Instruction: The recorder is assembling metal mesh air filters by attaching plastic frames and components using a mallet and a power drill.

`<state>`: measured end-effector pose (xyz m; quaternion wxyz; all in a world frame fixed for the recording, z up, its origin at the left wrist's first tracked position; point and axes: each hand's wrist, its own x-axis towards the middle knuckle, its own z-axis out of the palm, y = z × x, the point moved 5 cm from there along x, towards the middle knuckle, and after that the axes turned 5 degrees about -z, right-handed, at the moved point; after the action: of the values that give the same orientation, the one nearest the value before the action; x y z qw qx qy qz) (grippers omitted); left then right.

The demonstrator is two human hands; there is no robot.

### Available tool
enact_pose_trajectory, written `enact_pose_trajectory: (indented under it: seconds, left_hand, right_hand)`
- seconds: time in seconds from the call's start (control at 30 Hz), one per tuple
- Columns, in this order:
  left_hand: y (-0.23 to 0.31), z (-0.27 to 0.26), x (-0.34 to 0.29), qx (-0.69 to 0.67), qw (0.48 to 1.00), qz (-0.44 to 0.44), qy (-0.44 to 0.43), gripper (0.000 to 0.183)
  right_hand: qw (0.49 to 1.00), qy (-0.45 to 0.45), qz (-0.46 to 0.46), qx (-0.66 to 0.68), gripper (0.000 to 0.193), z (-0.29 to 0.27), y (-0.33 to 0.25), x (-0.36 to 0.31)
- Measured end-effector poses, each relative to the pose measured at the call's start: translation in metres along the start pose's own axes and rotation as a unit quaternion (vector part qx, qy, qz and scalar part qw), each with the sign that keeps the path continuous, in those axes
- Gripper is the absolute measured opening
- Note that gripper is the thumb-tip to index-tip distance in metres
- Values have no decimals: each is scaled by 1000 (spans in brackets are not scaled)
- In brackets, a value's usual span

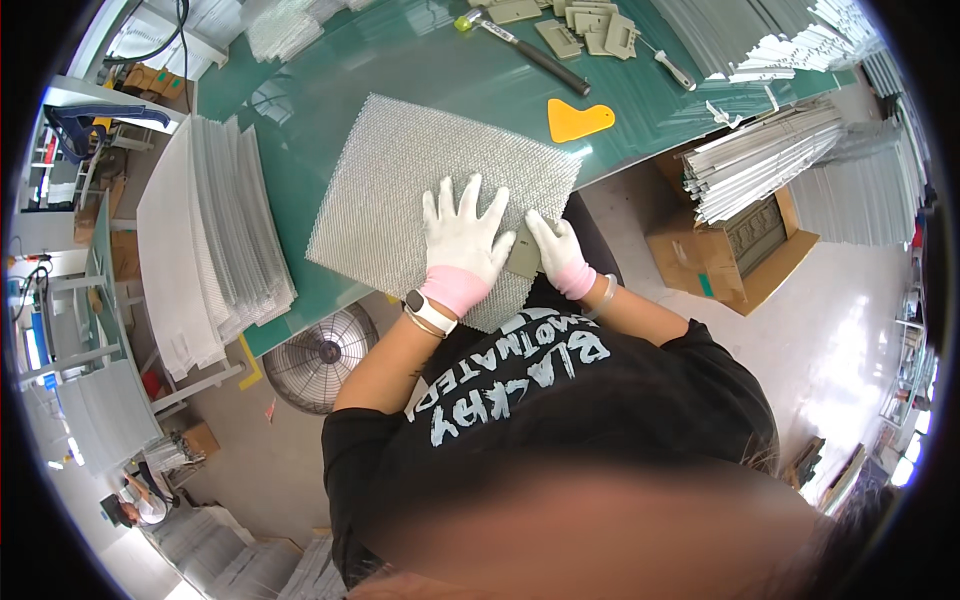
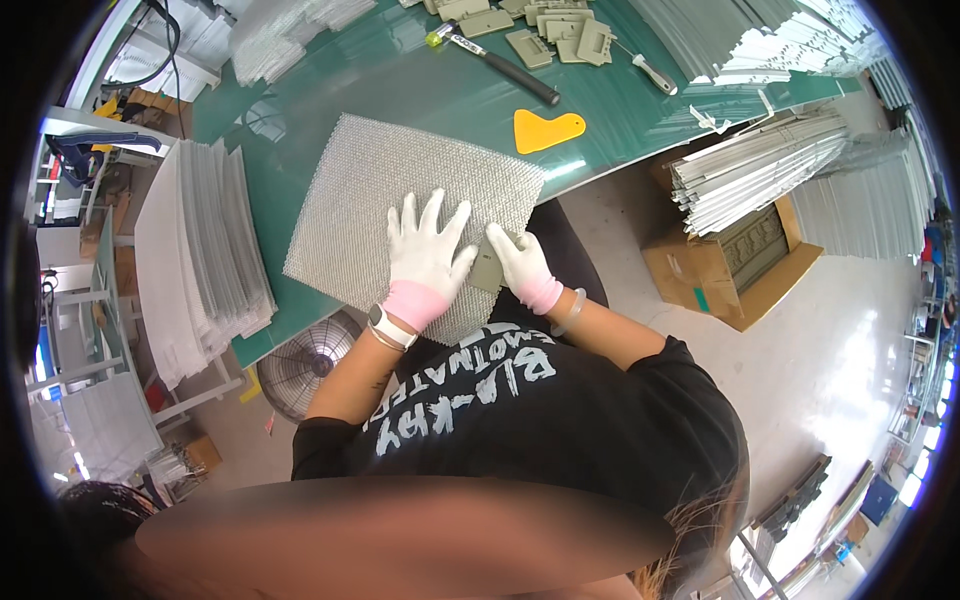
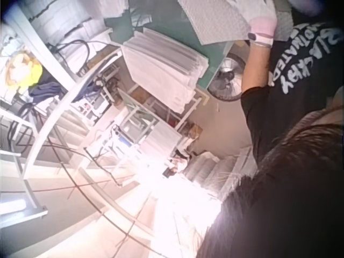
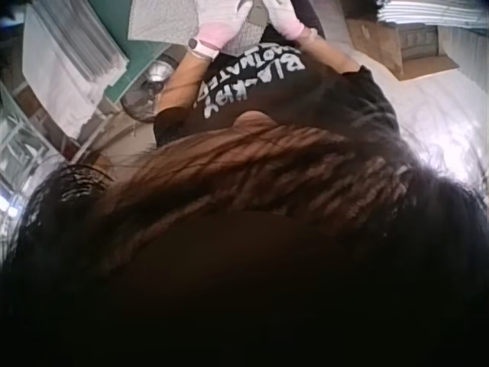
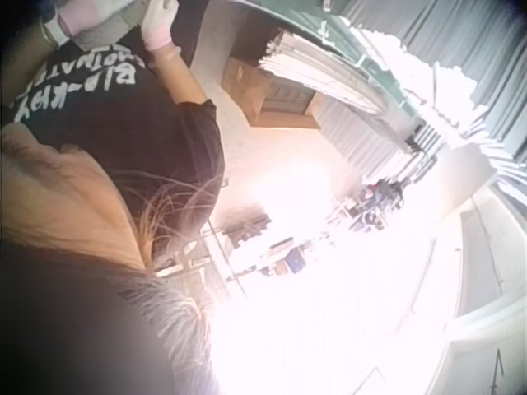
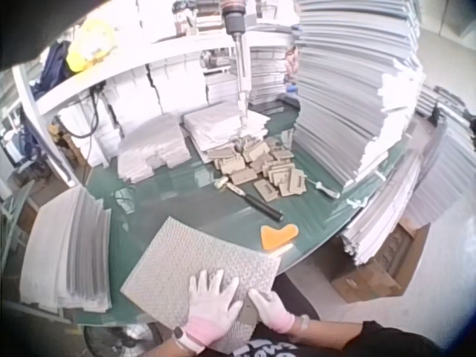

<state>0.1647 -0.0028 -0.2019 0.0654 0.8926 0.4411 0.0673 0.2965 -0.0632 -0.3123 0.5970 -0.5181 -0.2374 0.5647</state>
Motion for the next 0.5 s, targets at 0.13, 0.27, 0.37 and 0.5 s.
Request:
enact_pose_trajectory:
  seconds: [0.13,0.27,0.37,0.5]
  left_hand:
    - [-1,5,5,37,999,2,-20,57]
    - [-34,-2,34,41,991,117,-56,50]
    - [-62,-20,51,43,985,165,-14,48]
    - [-47,-32,31,13,986,156,58,46]
  right_hand:
    - [998,-49,32,-27,30,8,-11,2]
    - [884,-338,138,-290,61,26,-37,-5]
    - [781,-347,-127,-503,43,-25,-39,14]
    - [502,51,-14,-863,17,-190,-104,54]
